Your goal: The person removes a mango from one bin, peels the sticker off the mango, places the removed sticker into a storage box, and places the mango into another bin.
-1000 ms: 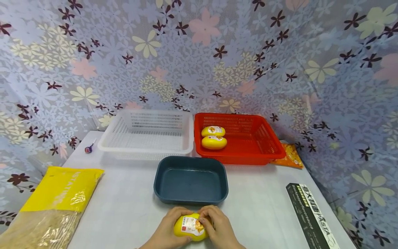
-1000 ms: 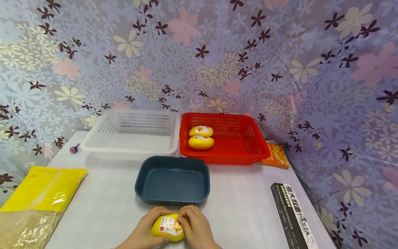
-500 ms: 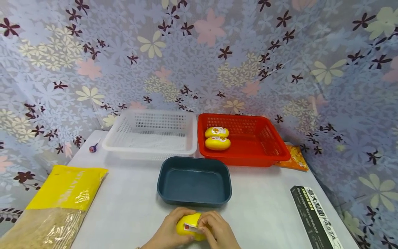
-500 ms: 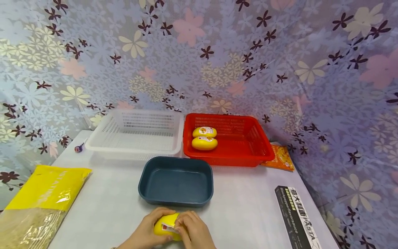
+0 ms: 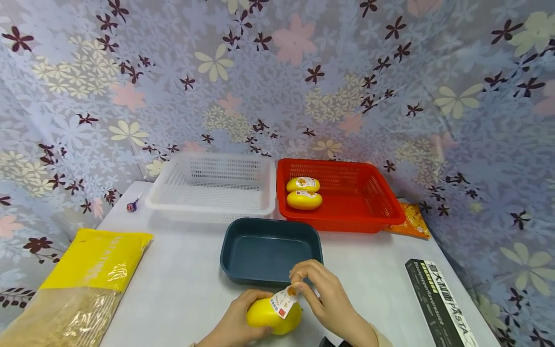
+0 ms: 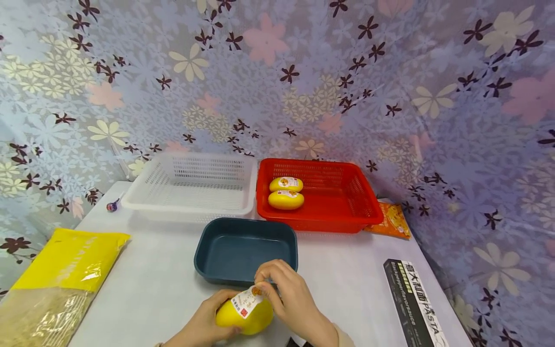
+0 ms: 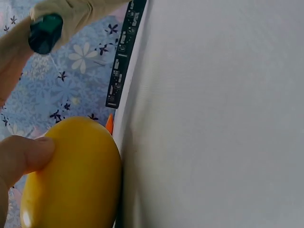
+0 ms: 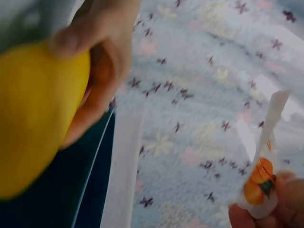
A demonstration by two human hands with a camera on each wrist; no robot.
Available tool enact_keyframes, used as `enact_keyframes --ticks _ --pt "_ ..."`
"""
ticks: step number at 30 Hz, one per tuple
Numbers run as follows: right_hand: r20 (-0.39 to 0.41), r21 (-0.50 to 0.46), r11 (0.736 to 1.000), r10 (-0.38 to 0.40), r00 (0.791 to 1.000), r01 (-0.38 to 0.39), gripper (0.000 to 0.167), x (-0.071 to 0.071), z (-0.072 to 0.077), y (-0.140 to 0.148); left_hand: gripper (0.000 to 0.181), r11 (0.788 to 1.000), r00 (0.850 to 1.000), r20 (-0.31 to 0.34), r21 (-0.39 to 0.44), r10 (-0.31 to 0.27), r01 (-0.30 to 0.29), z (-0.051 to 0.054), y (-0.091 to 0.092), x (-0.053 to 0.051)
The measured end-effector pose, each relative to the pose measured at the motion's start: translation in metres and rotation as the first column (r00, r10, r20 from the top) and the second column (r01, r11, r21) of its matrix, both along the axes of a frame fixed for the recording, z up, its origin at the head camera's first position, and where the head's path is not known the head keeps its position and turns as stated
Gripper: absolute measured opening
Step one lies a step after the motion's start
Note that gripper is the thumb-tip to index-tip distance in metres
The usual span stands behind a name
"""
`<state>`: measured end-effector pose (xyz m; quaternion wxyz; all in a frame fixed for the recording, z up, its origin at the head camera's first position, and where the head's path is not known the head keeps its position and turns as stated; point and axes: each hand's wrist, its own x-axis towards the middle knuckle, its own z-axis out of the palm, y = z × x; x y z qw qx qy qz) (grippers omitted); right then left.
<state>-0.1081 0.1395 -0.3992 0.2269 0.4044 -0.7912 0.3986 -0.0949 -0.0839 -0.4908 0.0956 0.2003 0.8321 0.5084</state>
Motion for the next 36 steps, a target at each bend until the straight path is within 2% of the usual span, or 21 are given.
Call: enact_keyframes --ticks 4,8,13,17,20,24,27,31,36 --pt "0.034 0.111 0.993 -0.051 0.998 0.047 0.008 -0.019 -0.001 0.000 0.057 1.000 1.000 -0.007 0.014 0.004 -0.004 0.000 -0.001 0.001" --pt "0.051 0.194 0.980 -0.058 0.997 0.047 0.011 -0.041 0.000 -0.004 0.059 1.000 1.000 -0.014 0.015 -0.016 0.016 -0.001 -0.001 0.001" --pt "0.128 0.284 0.958 -0.066 0.990 0.027 0.014 -0.070 0.007 -0.014 0.060 1.000 0.999 0.040 -0.004 -0.026 0.026 -0.001 -0.002 -0.001" --pt "0.142 0.386 0.922 -0.086 0.986 0.025 0.020 -0.093 0.013 -0.025 0.061 1.000 0.995 0.098 0.002 -0.022 0.022 0.000 -0.002 -0.003" --pt "0.111 0.460 0.887 -0.088 0.990 0.027 0.021 -0.110 0.014 -0.033 0.061 1.000 0.995 0.102 -0.002 -0.018 0.019 0.000 -0.002 -0.003" --pt "0.092 0.557 0.830 -0.064 0.994 0.002 0.022 -0.125 0.008 -0.038 0.061 1.000 0.995 0.099 -0.002 -0.020 0.020 -0.002 -0.001 -0.003" --pt "0.117 0.635 0.771 -0.044 0.992 -0.040 0.024 -0.130 0.001 -0.039 0.060 1.000 0.994 0.104 0.005 -0.026 0.025 -0.002 0.000 -0.002" --pt "0.156 0.735 0.671 -0.030 0.987 -0.096 0.025 -0.132 -0.007 -0.039 0.058 1.000 0.992 0.126 0.012 -0.030 0.029 -0.002 0.000 -0.003" --pt "0.137 0.840 0.530 0.002 0.991 -0.117 0.022 -0.136 -0.018 -0.045 0.058 1.000 0.991 0.133 0.008 -0.025 0.024 -0.001 -0.002 -0.003"
